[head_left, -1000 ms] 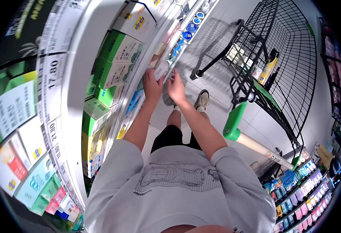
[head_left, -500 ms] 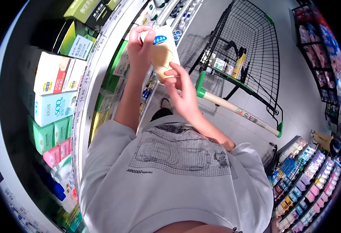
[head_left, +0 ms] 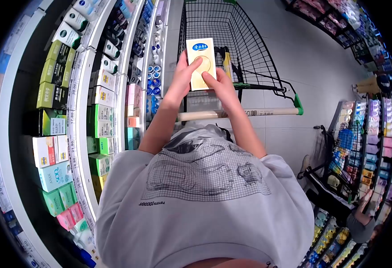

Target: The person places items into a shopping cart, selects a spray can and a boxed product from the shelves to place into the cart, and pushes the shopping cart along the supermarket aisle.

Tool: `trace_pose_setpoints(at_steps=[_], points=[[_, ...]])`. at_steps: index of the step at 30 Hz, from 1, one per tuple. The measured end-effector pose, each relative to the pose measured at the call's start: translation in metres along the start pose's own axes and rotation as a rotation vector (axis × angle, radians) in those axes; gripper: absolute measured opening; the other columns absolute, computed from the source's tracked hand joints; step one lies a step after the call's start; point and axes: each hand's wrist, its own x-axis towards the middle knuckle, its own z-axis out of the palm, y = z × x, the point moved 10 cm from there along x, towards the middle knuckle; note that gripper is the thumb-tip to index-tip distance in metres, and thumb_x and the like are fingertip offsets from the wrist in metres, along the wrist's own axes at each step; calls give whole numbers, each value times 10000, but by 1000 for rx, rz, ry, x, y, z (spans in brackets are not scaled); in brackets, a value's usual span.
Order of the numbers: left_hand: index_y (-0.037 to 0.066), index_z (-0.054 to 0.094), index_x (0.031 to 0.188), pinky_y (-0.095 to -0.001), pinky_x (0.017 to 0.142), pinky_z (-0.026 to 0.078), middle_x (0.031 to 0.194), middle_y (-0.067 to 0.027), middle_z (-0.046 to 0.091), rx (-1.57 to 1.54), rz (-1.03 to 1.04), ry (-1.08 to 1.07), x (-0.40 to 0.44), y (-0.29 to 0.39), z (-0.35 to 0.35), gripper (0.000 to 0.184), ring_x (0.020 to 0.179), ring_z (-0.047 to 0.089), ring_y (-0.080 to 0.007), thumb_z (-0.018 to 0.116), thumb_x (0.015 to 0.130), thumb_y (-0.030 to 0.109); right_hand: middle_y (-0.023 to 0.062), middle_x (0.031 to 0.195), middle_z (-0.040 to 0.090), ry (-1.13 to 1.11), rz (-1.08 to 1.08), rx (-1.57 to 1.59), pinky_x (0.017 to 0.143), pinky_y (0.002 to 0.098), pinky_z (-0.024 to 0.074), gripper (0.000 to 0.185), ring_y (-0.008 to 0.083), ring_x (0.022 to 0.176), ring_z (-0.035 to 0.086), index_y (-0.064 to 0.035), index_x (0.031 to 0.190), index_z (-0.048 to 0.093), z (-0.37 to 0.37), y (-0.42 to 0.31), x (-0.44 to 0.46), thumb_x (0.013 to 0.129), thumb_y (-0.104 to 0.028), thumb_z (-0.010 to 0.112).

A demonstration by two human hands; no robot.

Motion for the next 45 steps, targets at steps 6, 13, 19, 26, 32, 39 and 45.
trace_pose_setpoints(at_steps=[6, 13, 19, 26, 32, 39, 45], points=[[39, 351, 1285, -368, 879, 483, 1172, -135, 534, -142, -129, -50, 26, -57, 47, 452, 1054, 568, -244, 529, 869, 44, 87, 1005, 599, 114, -399, -309, 766, 265, 474, 238, 157, 900, 590, 3, 979, 629, -64, -101, -36, 847, -195, 615], [12, 391, 1201, -390, 822, 537, 1137, -142, 558, -89, -188, -109, 53, -103, 85, 347, 1000, 603, -268, 522, 885, 68, 81, 936, 615, -857, -892, 505, 741, 280, 476, 155, 156, 829, 581, -4, 908, 652, -18, -264, -205, 834, -132, 607], [0, 377, 1237, -375, 829, 529, 1123, -163, 565, -31, -184, -91, 62, -117, 71, 426, 993, 610, -265, 557, 853, 41, 71, 902, 616, -863, -963, 431, 709, 273, 478, 120, 151, 784, 586, -19, 883, 656, -28, -272, -240, 812, -111, 625], [15, 384, 1256, -363, 815, 533, 1112, -143, 576, 110, -75, 0, 57, -112, 51, 446, 984, 615, -239, 572, 853, 56, 60, 861, 617, -892, -982, 404, 672, 265, 481, 84, 144, 733, 593, -37, 853, 661, -33, -273, -238, 787, -87, 646], [-3, 373, 1238, -343, 793, 537, 1096, -148, 583, 71, -77, 82, 54, -98, 33, 436, 945, 625, -231, 570, 851, 36, 50, 827, 618, -786, -988, 231, 641, 258, 483, 64, 139, 688, 598, -53, 828, 665, -32, -256, -185, 766, -67, 664], [21, 396, 1214, -338, 810, 509, 1081, -131, 570, -56, -112, 71, 48, -101, 26, 355, 963, 610, -223, 519, 899, 127, 120, 944, 646, -259, -47, -820, 698, 301, 495, 456, 206, 821, 635, -59, 1153, 575, -106, -9, 68, 796, -338, 625], [33, 386, 1242, -346, 876, 477, 1137, -115, 552, -50, -166, 24, 40, -114, 34, 349, 1024, 582, -211, 470, 932, 170, 76, 822, 618, -358, 93, -505, 615, 260, 467, 719, 131, 711, 587, 3, 1305, 371, -96, 47, 52, 780, -398, 654]])
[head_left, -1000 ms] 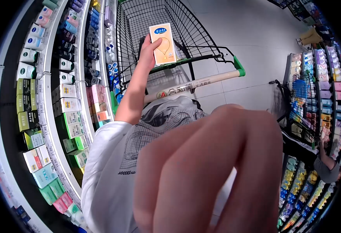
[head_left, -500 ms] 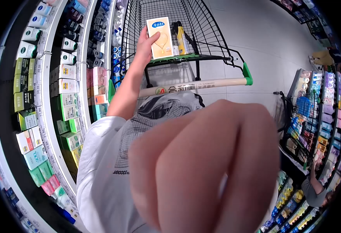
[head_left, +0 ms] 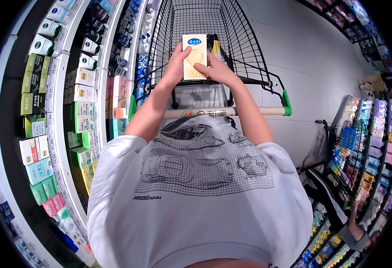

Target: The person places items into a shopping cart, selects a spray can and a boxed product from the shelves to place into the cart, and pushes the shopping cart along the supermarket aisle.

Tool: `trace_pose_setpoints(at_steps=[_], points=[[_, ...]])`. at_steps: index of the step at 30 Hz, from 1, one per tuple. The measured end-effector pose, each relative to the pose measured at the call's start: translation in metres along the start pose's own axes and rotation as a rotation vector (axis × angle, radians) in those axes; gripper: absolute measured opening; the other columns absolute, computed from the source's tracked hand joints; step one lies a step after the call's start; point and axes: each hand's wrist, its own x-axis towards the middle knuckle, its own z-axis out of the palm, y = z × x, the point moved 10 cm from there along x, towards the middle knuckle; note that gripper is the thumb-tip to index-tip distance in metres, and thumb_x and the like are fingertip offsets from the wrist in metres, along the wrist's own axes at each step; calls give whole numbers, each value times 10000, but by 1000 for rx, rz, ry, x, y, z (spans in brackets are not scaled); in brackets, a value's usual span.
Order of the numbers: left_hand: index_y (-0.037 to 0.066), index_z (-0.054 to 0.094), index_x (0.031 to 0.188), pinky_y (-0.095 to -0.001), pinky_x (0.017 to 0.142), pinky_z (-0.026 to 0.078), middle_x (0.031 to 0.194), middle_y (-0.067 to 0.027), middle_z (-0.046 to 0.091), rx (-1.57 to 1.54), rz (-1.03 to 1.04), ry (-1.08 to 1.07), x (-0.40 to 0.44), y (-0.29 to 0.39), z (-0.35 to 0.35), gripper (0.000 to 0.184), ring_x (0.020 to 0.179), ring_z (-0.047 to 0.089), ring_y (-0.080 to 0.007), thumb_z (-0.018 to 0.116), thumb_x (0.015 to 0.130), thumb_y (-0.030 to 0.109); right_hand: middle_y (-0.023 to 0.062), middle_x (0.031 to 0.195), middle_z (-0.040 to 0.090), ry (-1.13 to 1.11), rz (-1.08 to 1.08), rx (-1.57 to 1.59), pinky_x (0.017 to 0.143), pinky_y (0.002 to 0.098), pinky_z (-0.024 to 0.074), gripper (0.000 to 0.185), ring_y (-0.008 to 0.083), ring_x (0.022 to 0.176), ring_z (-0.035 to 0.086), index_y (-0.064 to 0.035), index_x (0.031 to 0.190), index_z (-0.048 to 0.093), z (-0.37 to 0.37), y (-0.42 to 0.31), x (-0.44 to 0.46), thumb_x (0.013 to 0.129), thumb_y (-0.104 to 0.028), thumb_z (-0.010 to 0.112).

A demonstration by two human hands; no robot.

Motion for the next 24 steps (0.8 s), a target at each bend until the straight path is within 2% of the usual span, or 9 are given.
trace_pose_setpoints(at_steps=[1, 5, 6, 8, 13, 16, 20, 24], points=[[36, 386, 1242, -343, 881, 471, 1145, -110, 548, -25, -7, -15, -1, -1, 1, 346, 1033, 576, -206, 461, 939, 186, 71, 808, 612, 123, -89, -22, 603, 259, 464, 692, 119, 696, 580, -4, 1297, 363, -4, 0, 1, 769, -327, 672], [48, 372, 1256, -325, 891, 455, 1173, -100, 529, -42, -1, -49, -4, -3, 4, 370, 1053, 558, -190, 441, 958, 256, 116, 955, 609, 80, -7, 215, 733, 277, 472, 667, 169, 842, 603, -13, 1345, 335, -2, 8, -5, 783, -144, 670], [51, 366, 1263, -319, 890, 452, 1180, -100, 524, -23, 9, -51, -6, -4, 5, 384, 1055, 555, -187, 440, 960, 275, 120, 967, 610, 109, -10, 183, 741, 277, 473, 666, 173, 854, 605, -13, 1347, 332, -3, 8, -7, 783, -135, 664], [57, 351, 1271, -304, 959, 381, 1219, -91, 484, 302, 79, 2, -14, -6, 2, 412, 1118, 483, -154, 456, 955, 300, 129, 991, 610, 172, -21, 120, 756, 278, 475, 663, 181, 878, 609, -11, 1351, 326, -8, 4, -11, 783, -116, 652], [89, 170, 1441, -313, 962, 370, 1229, -74, 472, 257, 122, -112, -17, -3, 16, 604, 1152, 450, -161, 447, 947, 301, 139, 1077, 573, 245, 66, 394, 807, 309, 470, 585, 204, 927, 599, 8, 1337, 334, -9, 13, -16, 826, -114, 590], [140, 63, 1472, -329, 946, 383, 1260, -75, 461, 308, -30, -88, -24, -13, 13, 662, 1156, 452, -168, 438, 945, 283, 146, 1098, 558, 278, 65, 546, 811, 305, 467, 567, 200, 930, 595, 15, 1331, 338, -14, 17, -19, 836, -115, 582], [166, 74, 1474, -318, 929, 392, 1218, -75, 492, 279, -35, -94, -28, -12, 13, 663, 1143, 468, -168, 430, 915, 182, 157, 1110, 549, 267, 76, 579, 816, 308, 462, 562, 202, 949, 590, 18, 1328, 342, -12, 16, -24, 839, -127, 579], [169, 89, 1474, -271, 859, 401, 1160, -54, 516, 262, -23, -80, -30, -10, 11, 663, 1054, 488, -128, 418, 900, 132, 145, 1076, 554, 276, 71, 596, 804, 300, 459, 576, 195, 930, 583, 9, 1318, 360, -10, 15, -24, 794, -91, 577]])
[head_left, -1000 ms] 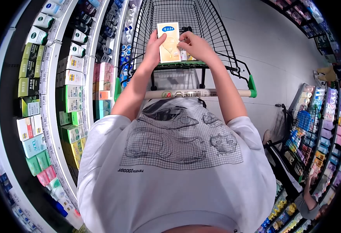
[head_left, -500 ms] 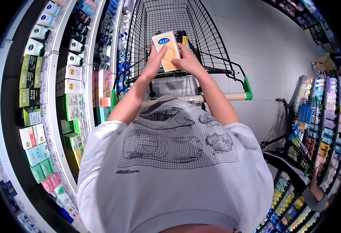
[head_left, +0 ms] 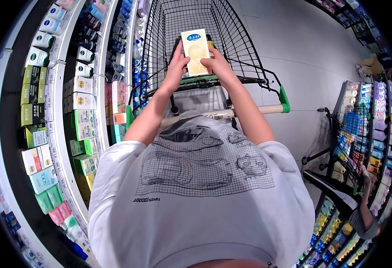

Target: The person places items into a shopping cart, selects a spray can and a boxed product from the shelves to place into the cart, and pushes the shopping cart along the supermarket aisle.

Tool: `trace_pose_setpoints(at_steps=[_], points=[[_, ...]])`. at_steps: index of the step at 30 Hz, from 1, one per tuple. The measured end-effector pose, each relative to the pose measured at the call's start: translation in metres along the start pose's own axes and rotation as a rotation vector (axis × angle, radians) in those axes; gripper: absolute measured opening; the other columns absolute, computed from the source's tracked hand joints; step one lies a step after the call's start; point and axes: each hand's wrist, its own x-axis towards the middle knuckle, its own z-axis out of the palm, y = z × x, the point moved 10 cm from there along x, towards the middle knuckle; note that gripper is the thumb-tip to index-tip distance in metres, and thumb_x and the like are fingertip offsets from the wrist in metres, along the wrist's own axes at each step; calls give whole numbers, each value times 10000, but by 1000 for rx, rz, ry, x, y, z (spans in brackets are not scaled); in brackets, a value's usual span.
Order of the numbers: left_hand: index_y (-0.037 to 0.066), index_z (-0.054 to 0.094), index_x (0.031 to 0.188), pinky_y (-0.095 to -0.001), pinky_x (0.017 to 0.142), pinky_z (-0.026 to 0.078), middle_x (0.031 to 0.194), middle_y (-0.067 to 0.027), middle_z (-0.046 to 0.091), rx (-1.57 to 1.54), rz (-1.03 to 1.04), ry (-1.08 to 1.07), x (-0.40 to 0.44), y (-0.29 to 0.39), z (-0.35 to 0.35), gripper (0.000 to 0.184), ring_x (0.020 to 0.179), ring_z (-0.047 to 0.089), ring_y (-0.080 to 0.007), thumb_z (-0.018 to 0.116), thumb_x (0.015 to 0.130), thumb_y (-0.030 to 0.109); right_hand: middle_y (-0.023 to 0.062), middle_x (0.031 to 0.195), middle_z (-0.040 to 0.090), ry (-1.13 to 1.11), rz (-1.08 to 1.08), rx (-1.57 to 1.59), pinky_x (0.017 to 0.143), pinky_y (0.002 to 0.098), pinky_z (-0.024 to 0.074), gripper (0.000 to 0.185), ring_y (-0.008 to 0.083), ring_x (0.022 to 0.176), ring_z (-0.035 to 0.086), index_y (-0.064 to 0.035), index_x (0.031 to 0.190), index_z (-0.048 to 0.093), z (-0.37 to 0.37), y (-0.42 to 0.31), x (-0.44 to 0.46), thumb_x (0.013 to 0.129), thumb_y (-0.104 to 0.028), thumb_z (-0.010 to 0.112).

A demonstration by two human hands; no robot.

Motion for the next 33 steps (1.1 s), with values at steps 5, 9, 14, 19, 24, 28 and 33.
trace_pose_setpoints(at_steps=[5, 9, 14, 19, 24, 28, 33], points=[[166, 107, 1474, -224, 758, 389, 1151, -37, 517, 26, -6, 20, -1, 0, -5, 667, 936, 481, -79, 416, 886, 103, 133, 1026, 555, -9, 12, -68, 763, 283, 455, 637, 182, 889, 572, 23, 1302, 360, 2, -3, -4, 711, -53, 582], [164, 114, 1474, -210, 741, 381, 1134, -34, 525, 37, -1, 21, -6, 5, -4, 701, 914, 483, -70, 422, 850, 74, 133, 1031, 556, -21, -5, -69, 768, 280, 452, 645, 181, 907, 567, 28, 1302, 350, 8, 1, -7, 709, -57, 588], [150, 130, 1471, -192, 711, 367, 1126, -34, 536, 58, 34, 5, -9, 6, -9, 735, 876, 479, -65, 438, 812, 50, 127, 1053, 560, 15, 0, -9, 795, 283, 448, 592, 176, 920, 569, 23, 1304, 353, 14, 0, -14, 805, -160, 615], [111, 88, 1466, -269, 904, 418, 1264, -113, 476, 74, 79, -55, -13, 12, -7, 802, 1081, 512, -151, 502, 791, -17, 91, 1071, 568, 42, 5, -28, 797, 292, 441, 481, 153, 929, 570, -17, 1277, 408, 15, 4, -14, 901, -293, 523], [75, 29, 1458, -297, 919, 447, 1282, -148, 454, 162, 148, -80, -18, 18, 0, 867, 1112, 514, -190, 590, 804, -31, 85, 1072, 570, 21, 29, -42, 795, 302, 442, 463, 153, 936, 569, -45, 1276, 419, 16, 12, -10, 908, -312, 509], [57, 62, 1455, -272, 898, 443, 1272, -135, 468, 172, 139, -63, -16, 16, -3, 774, 1102, 524, -173, 558, 861, 31, 97, 1072, 570, 18, 26, -1, 801, 310, 446, 487, 159, 935, 571, -22, 1282, 405, 18, 9, -13, 876, -243, 557], [56, 84, 1456, -300, 943, 415, 1285, -142, 460, 123, 199, -18, -14, 24, -10, 723, 1133, 498, -187, 510, 873, 20, 104, 1034, 582, -32, -66, -75, 796, 280, 444, 554, 159, 918, 568, 16, 1290, 384, 29, -8, -24, 811, -134, 619]])
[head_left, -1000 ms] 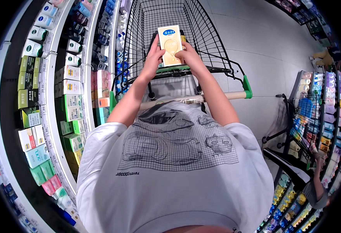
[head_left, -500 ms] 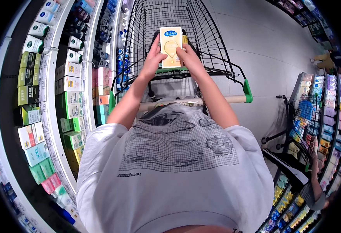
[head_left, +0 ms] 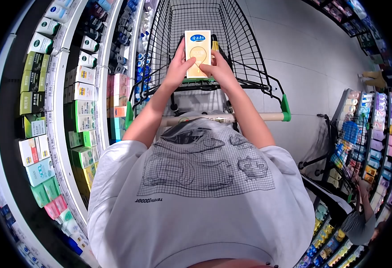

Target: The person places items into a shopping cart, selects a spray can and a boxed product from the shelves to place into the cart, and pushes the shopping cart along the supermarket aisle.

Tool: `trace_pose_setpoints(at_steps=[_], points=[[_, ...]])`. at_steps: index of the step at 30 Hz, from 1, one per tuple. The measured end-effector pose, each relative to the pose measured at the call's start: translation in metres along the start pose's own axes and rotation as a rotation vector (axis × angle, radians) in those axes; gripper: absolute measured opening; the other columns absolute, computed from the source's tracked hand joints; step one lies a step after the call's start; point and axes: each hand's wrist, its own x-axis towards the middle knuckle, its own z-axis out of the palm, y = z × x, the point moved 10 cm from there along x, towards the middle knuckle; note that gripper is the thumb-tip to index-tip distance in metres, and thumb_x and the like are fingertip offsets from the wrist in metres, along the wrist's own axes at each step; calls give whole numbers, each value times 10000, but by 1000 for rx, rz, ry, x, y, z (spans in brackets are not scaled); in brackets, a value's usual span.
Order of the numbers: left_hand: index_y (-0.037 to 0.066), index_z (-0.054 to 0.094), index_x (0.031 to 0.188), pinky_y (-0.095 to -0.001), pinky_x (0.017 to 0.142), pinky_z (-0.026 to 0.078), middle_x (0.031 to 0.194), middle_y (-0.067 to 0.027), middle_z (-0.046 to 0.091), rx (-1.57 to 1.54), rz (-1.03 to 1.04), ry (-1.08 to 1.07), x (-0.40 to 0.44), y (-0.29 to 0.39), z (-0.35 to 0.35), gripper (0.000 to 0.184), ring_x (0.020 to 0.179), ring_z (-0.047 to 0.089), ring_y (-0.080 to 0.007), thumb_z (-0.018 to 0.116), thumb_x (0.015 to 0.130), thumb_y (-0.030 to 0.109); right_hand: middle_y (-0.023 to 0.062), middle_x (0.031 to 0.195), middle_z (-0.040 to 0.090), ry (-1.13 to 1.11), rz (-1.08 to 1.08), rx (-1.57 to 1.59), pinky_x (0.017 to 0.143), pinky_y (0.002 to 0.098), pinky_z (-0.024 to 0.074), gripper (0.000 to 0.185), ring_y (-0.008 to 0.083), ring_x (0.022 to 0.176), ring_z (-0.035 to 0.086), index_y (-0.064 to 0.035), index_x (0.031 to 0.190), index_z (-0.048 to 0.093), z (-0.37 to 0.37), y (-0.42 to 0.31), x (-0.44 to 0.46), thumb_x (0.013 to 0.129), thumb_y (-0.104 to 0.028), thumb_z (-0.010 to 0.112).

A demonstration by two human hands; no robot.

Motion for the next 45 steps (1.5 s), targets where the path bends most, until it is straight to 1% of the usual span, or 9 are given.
trace_pose_setpoints(at_steps=[9, 16, 19, 22, 28, 32, 38, 43, 45], points=[[38, 129, 1448, -276, 904, 432, 1251, -141, 504, -17, -4, -18, -1, 0, -3, 706, 1083, 539, -167, 509, 854, 15, 83, 978, 581, 11, 52, 176, 665, 226, 435, 522, 103, 811, 553, 23, 1270, 401, -3, 11, 10, 824, -160, 602], [57, 106, 1455, -278, 896, 444, 1232, -153, 491, -7, -17, -35, 1, -1, -2, 751, 1066, 548, -171, 513, 829, -20, 118, 1072, 553, 8, 59, 189, 808, 262, 445, 491, 158, 941, 556, 41, 1268, 397, -1, 8, 7, 851, -162, 561], [45, 111, 1453, -279, 907, 432, 1242, -149, 495, 1, -16, -43, -1, -1, -1, 737, 1081, 538, -165, 499, 829, -22, 125, 1080, 552, 14, 63, 189, 797, 259, 447, 495, 156, 931, 557, 45, 1273, 392, 0, 8, 6, 855, -161, 557], [36, 119, 1451, -278, 916, 421, 1245, -144, 503, 6, -10, -47, -1, -1, -1, 725, 1089, 532, -159, 484, 827, -21, 64, 1044, 577, 21, 56, 183, 758, 265, 439, 437, 118, 879, 563, -33, 1240, 452, 0, 12, 7, 860, -222, 559], [37, 167, 1439, -255, 853, 456, 1169, -124, 539, 65, -23, -10, 1, -2, -4, 686, 1015, 565, -141, 537, 862, 35, 80, 1076, 569, 46, 121, 19, 801, 287, 450, 489, 142, 926, 565, 2, 1249, 433, 0, 7, 2, 860, -251, 587], [50, 209, 1429, -242, 803, 483, 1103, -117, 573, 50, -50, -57, 0, 1, -1, 650, 950, 599, -137, 559, 882, 84, 126, 1039, 597, 147, -71, 187, 735, 268, 473, 511, 147, 873, 583, 44, 1217, 410, -16, 0, 12, 809, -148, 651], [-2, 218, 1399, -262, 826, 476, 1138, -135, 567, 7, -146, 7, -7, -4, -1, 602, 958, 602, -148, 529, 894, 101, 39, 849, 553, -42, 41, -6, 656, 252, 451, 655, 119, 744, 543, 31, 1310, 363, -21, -16, 31, 766, -148, 682], [2, 405, 1258, -267, 788, 457, 1066, -94, 593, -17, -412, 235, 11, -21, -19, 458, 947, 583, -148, 575, 866, 168, 43, 895, 567, -177, 66, -70, 744, 266, 443, 629, 124, 813, 551, 22, 1275, 412, -14, -15, 90, 765, -204, 701], [11, 512, 1132, -270, 747, 463, 1014, -75, 601, -28, -431, 195, 40, -26, -28, 350, 883, 593, -147, 602, 835, 172, 55, 933, 583, -215, 71, -32, 753, 272, 444, 616, 126, 827, 555, 14, 1267, 423, -10, -7, 122, 770, -215, 705]])
